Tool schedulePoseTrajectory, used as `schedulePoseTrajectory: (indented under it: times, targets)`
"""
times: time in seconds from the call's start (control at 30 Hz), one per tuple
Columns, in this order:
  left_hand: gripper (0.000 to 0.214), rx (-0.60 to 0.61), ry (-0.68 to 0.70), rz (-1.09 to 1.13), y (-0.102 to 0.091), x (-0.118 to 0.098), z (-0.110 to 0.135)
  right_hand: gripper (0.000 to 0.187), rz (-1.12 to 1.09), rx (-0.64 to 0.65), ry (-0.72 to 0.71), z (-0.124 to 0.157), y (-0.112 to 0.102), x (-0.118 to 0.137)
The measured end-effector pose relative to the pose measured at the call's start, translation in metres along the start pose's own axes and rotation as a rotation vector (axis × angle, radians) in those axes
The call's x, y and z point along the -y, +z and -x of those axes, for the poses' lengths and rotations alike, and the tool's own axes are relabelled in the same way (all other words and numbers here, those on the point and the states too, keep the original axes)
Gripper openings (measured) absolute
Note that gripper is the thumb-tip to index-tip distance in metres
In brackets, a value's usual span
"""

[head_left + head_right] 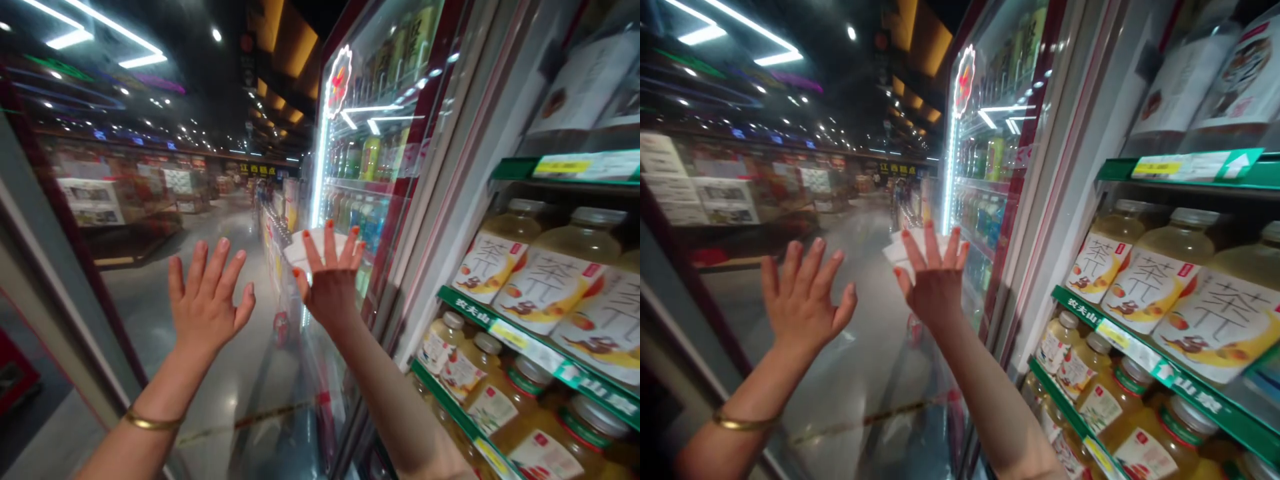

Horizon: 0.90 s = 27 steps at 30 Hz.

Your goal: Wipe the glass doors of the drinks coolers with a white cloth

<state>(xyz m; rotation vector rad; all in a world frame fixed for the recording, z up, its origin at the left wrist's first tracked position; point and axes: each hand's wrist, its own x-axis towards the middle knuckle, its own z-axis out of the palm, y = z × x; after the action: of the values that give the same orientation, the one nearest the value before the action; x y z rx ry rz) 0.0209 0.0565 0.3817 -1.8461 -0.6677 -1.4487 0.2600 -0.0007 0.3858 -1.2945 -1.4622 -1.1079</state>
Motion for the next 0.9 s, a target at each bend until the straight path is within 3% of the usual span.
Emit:
schedulePoseTrajectory:
  times: [0.1, 0.17, 0.23, 0.3, 0.33, 0.4, 0.47, 0.53, 0.57, 0.63, 0.7, 0.77, 0.83, 0.9]
  targets:
    - [0.091, 0.028, -0.009, -0.04, -0.002, 0.001, 0.002, 0.07, -0.038, 0.025, -0.168, 0.027, 0.003, -0.008]
    - [0.092, 0.057, -0.011, -0.071, -0.003, 0.001, 0.003, 0.069, -0.009, -0.015, -0.056, 0.034, 0.002, -0.032]
    - [0.091, 0.079, -0.022, -0.078, -0.002, 0.001, 0.003, 0.072, 0.026, -0.078, 0.172, 0.018, 0.0, -0.053]
    - [0.087, 0.071, -0.038, -0.08, -0.001, -0.001, 0.003, 0.078, 0.027, -0.122, 0.306, -0.011, -0.002, -0.054]
    - [0.086, 0.059, -0.036, -0.082, 0.0, -0.001, 0.003, 0.08, 0.017, -0.131, 0.293, -0.024, -0.002, -0.045]
    - [0.084, 0.042, -0.029, -0.083, 0.001, -0.001, 0.003, 0.079, -0.019, -0.085, 0.134, -0.035, 0.0, -0.019]
    - [0.086, 0.036, -0.038, -0.079, 0.003, 0.001, 0.003, 0.075, -0.069, -0.006, -0.122, -0.024, 0.004, 0.002]
    - [0.089, 0.034, -0.058, -0.085, 0.004, 0.003, 0.004, 0.071, -0.098, 0.019, -0.285, -0.005, 0.004, 0.001]
    - [0.09, 0.037, -0.061, -0.092, 0.005, 0.004, 0.004, 0.069, -0.093, 0.004, -0.277, 0.001, 0.003, -0.008]
    - [0.09, 0.033, -0.056, -0.106, 0.007, 0.004, 0.003, 0.064, -0.055, -0.058, -0.104, -0.003, -0.003, -0.035]
    - [0.09, 0.019, -0.047, -0.114, 0.008, 0.003, 0.001, 0.064, -0.009, -0.122, 0.134, -0.026, -0.009, -0.054]
    - [0.09, -0.006, -0.04, -0.117, 0.009, 0.002, -0.001, 0.067, 0.019, -0.162, 0.242, -0.051, -0.008, -0.048]
    - [0.09, -0.013, -0.027, -0.119, 0.009, 0.002, -0.002, 0.07, 0.014, -0.12, 0.125, -0.057, -0.001, -0.023]
    - [0.089, -0.015, -0.017, -0.12, 0.009, 0.002, -0.003, 0.066, -0.025, -0.013, -0.19, -0.041, 0.008, 0.001]
